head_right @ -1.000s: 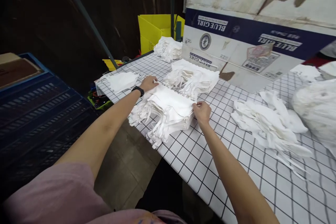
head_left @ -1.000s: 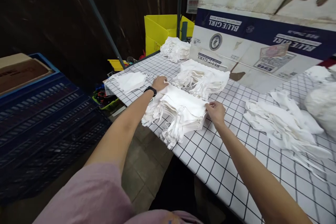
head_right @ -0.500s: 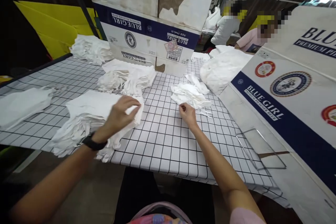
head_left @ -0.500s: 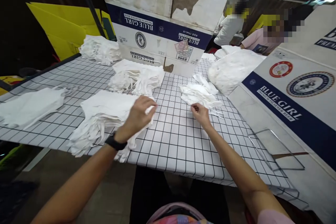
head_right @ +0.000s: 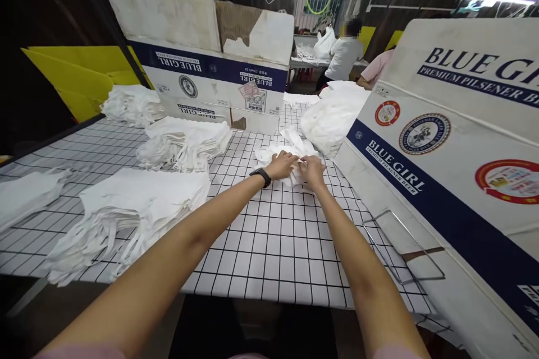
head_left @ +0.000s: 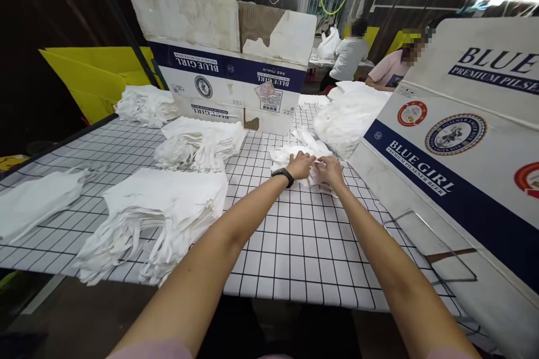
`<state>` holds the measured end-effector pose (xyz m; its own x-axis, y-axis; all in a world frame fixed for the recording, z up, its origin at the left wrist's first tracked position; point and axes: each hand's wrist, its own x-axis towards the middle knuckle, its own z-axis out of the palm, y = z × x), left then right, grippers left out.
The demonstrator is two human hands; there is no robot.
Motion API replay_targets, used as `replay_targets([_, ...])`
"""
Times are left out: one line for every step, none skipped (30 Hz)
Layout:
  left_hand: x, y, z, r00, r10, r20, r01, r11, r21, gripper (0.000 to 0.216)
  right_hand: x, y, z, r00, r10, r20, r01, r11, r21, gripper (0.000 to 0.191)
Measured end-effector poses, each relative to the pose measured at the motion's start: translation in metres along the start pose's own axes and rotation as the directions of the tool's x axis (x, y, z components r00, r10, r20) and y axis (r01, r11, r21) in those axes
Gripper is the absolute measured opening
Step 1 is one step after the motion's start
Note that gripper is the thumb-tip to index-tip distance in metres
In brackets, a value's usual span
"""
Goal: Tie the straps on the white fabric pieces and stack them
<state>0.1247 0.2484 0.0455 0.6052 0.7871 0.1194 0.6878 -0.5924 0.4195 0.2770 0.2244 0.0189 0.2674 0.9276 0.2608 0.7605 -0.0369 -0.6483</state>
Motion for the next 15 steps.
replay_targets([0.007, 0.000, -0.004, 1.000, -0.013, 0.004, 0.013, 1.000, -0.016, 0.021, 0.002, 0.000, -0.008, 1.000, -0.018, 0.009, 0.018, 0.999, 0.036, 0.011])
replay_targets([0.012, 0.000, -0.009, 1.000, -0.023, 0.002, 0.023, 0.999, -0.039, 0.014, 0.004, -0.002, -0.017, 0.999, -0.035, 0.014, 0.033, 0.996, 0.077, 0.011])
replay_targets([0.017, -0.001, -0.015, 1.000, -0.031, -0.007, 0.030, 0.997, -0.068, 0.013, 0.007, -0.003, -0.027, 0.999, -0.047, 0.016, 0.045, 0.992, 0.120, 0.012])
replay_targets([0.020, -0.002, -0.023, 0.999, -0.034, -0.021, 0.032, 0.994, -0.102, 0.016, 0.010, -0.006, -0.037, 0.998, -0.055, 0.014, 0.052, 0.985, 0.165, 0.013])
replay_targets([0.022, -0.003, -0.032, 0.999, -0.034, -0.037, 0.028, 0.991, -0.133, 0.019, 0.013, -0.009, -0.048, 0.998, -0.057, 0.011, 0.053, 0.977, 0.209, 0.016])
replay_targets([0.024, -0.004, -0.041, 0.998, -0.030, -0.056, 0.020, 0.984, -0.179, 0.021, 0.016, -0.012, -0.057, 0.998, -0.057, 0.010, 0.053, 0.968, 0.247, 0.019])
replay_targets([0.025, -0.005, -0.051, 0.997, -0.025, -0.073, 0.006, 0.968, -0.252, 0.022, 0.019, -0.016, -0.066, 0.998, -0.054, 0.013, 0.048, 0.954, 0.297, 0.022])
replay_targets([0.025, -0.005, -0.061, 0.996, -0.016, -0.084, -0.015, 0.934, -0.358, 0.023, 0.022, -0.021, -0.075, 0.999, -0.045, 0.025, 0.033, 0.928, 0.370, 0.023])
replay_targets([0.024, -0.005, -0.070, 0.996, -0.005, -0.090, -0.039, 0.874, -0.484, 0.025, 0.025, -0.027, -0.083, 0.998, -0.033, 0.044, 0.009, 0.888, 0.460, 0.025])
replay_targets([0.022, -0.004, -0.080, 0.996, 0.004, -0.091, -0.059, 0.788, -0.613, 0.028, 0.026, -0.033, -0.090, 0.997, -0.020, 0.070, -0.022, 0.830, 0.557, 0.025])
replay_targets([0.018, -0.002, -0.089, 0.996, 0.009, -0.089, -0.071, 0.684, -0.726, 0.031, 0.027, -0.039, -0.097, 0.995, -0.005, 0.099, -0.060, 0.761, 0.646, 0.026])
replay_targets([0.014, 0.001, -0.097, 0.996, 0.013, -0.084, -0.076, 0.586, -0.807, 0.033, 0.026, -0.045, -0.103, 0.992, 0.008, 0.130, -0.100, 0.690, 0.717, 0.027])
replay_targets([0.008, 0.004, -0.104, 0.997, 0.017, -0.079, -0.077, 0.517, -0.853, 0.034, 0.024, -0.051, -0.108, 0.987, 0.020, 0.157, -0.134, 0.635, 0.761, 0.026])
replay_targets([0.002, 0.008, -0.110, 0.997, 0.020, -0.077, -0.077, 0.468, -0.880, 0.033, 0.021, -0.057, -0.113, 0.984, 0.028, 0.178, -0.159, 0.607, 0.779, 0.025])
replay_targets([-0.006, 0.011, -0.115, 0.997, 0.023, -0.074, -0.077, 0.435, -0.897, 0.032, 0.017, -0.062, -0.117, 0.980, 0.034, 0.197, -0.179, 0.593, 0.785, 0.024])
